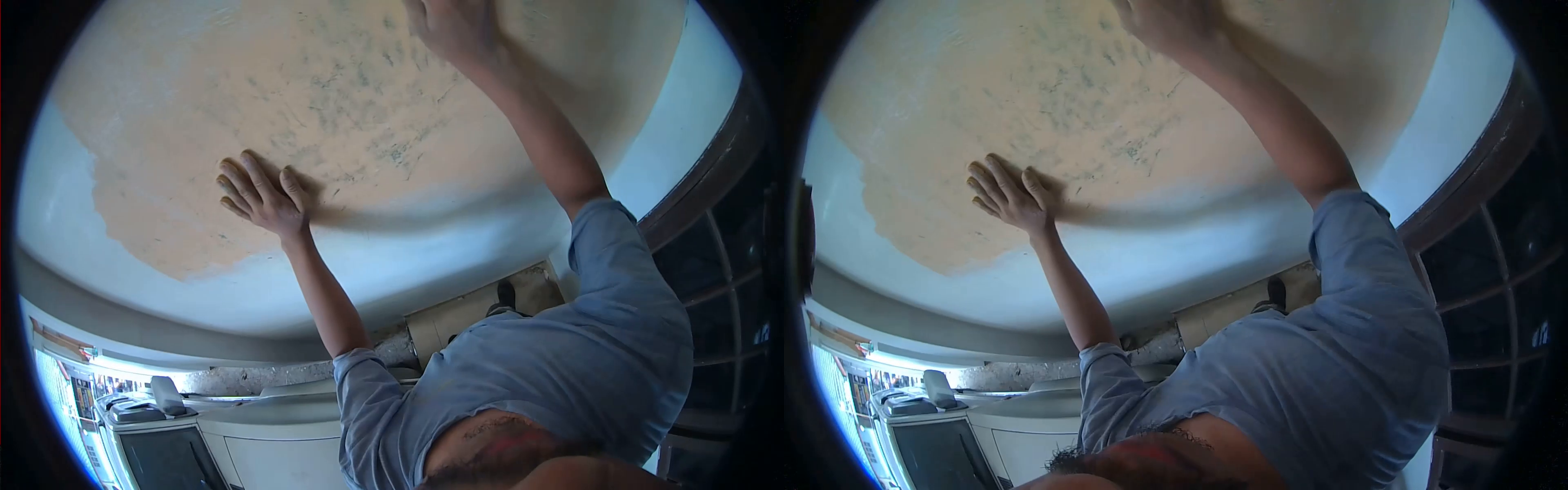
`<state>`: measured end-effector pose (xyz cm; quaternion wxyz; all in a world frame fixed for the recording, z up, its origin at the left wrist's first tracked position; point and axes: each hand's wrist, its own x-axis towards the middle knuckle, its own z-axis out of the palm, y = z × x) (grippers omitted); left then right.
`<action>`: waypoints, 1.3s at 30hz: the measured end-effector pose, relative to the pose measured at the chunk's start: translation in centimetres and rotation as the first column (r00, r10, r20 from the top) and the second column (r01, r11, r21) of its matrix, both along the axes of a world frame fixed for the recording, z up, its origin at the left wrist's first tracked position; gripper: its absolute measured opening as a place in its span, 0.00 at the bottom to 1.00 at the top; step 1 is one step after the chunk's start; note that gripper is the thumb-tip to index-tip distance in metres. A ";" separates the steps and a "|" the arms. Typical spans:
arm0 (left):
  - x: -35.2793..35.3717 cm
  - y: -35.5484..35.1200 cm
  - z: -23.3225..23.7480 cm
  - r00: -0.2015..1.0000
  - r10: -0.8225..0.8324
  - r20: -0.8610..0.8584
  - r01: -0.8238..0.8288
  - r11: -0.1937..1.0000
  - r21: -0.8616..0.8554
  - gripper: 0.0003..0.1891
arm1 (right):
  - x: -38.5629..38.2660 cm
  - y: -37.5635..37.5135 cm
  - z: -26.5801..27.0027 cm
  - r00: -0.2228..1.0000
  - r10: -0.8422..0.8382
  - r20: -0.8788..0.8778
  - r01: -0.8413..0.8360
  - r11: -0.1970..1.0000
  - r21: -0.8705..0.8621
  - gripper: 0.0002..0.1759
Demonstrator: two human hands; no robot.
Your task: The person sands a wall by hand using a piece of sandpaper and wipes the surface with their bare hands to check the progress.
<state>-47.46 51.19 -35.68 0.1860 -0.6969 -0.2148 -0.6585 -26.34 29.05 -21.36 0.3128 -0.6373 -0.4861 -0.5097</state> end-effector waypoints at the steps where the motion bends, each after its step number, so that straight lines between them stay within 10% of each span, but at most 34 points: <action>1: 0.2 0.1 0.0 1.000 0.007 0.007 -0.007 1.000 0.002 0.31 | 0.8 0.4 0.4 0.991 0.010 0.132 -0.022 0.996 0.089 0.11; 8: -0.9 0.0 -0.7 1.000 0.003 0.028 -0.003 1.000 0.003 0.29 | 4.5 -5.7 -19.4 0.994 0.025 0.105 -0.039 0.990 0.137 0.15; 11: -0.6 -0.3 -1.0 1.000 0.001 0.012 -0.001 1.000 0.014 0.30 | 6.7 -7.0 -4.7 0.930 -0.220 0.296 0.130 0.947 0.293 0.14; 12: -0.6 -0.3 -1.1 1.000 -0.016 0.004 0.016 1.000 0.017 0.30 | 8.5 -7.8 -0.7 0.947 -0.319 -0.039 0.320 0.925 0.206 0.12; 15: -0.6 0.1 -1.1 1.000 -0.004 0.009 0.003 0.999 0.044 0.30 | 6.8 -6.9 9.4 0.960 -0.202 0.193 0.122 0.924 0.362 0.22; 18: -0.6 -0.1 -1.0 1.000 -0.003 0.012 0.003 0.999 0.046 0.30 | 9.7 -6.9 -2.1 0.966 -0.258 -0.034 0.254 0.910 0.328 0.14; 19: -0.5 0.0 -0.9 0.999 -0.014 0.029 0.012 0.997 0.071 0.29 | 7.6 -7.0 -6.4 0.955 -0.238 0.174 0.154 0.906 0.394 0.19; 21: -0.4 -0.3 -0.9 0.999 -0.016 0.039 0.014 0.998 0.056 0.29 | 9.1 -6.2 -20.9 0.949 0.256 -0.182 -0.150 0.879 0.453 0.19; 24: -0.7 -0.1 -0.9 1.000 -0.003 0.013 0.002 0.997 0.073 0.29 | 10.7 -9.9 -20.4 0.994 -0.042 0.105 0.031 0.994 0.104 0.19; 29: -0.5 -0.5 -0.9 1.000 -0.017 0.013 0.015 0.997 0.077 0.29 | 11.1 -12.2 6.7 0.979 -0.162 0.123 0.102 0.916 0.389 0.22; 32: -0.1 -1.0 -1.1 1.000 -0.007 0.019 0.006 0.999 0.046 0.29 | 15.1 -12.1 1.4 0.916 -0.402 0.004 0.370 0.848 0.379 0.16; 36: 1.1 -2.0 -2.6 0.996 -0.001 0.088 0.003 1.000 -0.025 0.30 | 14.3 -13.2 -21.8 0.999 -0.024 -0.045 0.040 0.926 0.375 0.20; 39: 1.3 -2.4 -2.6 0.997 0.059 0.053 -0.057 0.998 -0.039 0.31 | 16.9 -16.2 -20.5 0.997 -0.047 -0.058 0.059 0.973 0.223 0.20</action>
